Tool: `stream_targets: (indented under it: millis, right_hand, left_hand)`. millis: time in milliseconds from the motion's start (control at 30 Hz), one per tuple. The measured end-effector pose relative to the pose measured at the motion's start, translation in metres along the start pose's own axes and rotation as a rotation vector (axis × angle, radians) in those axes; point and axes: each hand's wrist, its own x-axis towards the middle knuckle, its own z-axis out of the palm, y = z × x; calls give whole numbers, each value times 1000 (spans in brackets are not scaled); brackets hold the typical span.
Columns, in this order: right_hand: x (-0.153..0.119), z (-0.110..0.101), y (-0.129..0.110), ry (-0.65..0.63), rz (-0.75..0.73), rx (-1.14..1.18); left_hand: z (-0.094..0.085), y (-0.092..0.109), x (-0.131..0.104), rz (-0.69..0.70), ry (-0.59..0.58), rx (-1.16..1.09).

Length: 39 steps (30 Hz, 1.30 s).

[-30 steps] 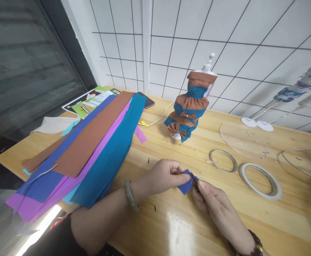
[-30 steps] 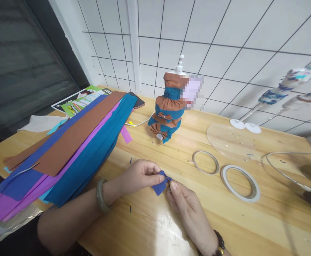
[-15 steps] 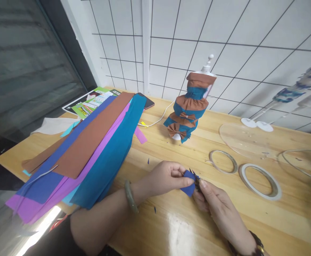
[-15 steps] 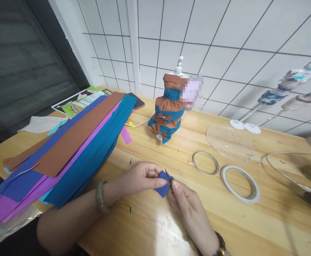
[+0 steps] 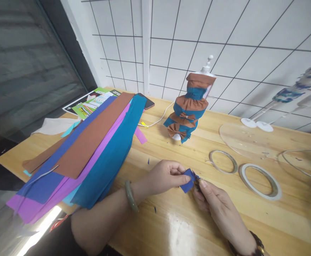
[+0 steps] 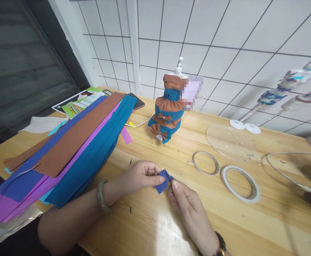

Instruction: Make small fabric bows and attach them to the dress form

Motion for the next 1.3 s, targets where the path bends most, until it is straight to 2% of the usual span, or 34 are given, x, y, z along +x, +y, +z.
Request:
stream_targets:
  millis: [267,1300]
  right_hand:
    - [-2,0,-3,-27,-53,-19]
    - [0,1,-2,-8,-36,-34]
  left_hand:
    - [1,2,0,-6,7,-17]
    - [2,3,-1,-11,6,-27]
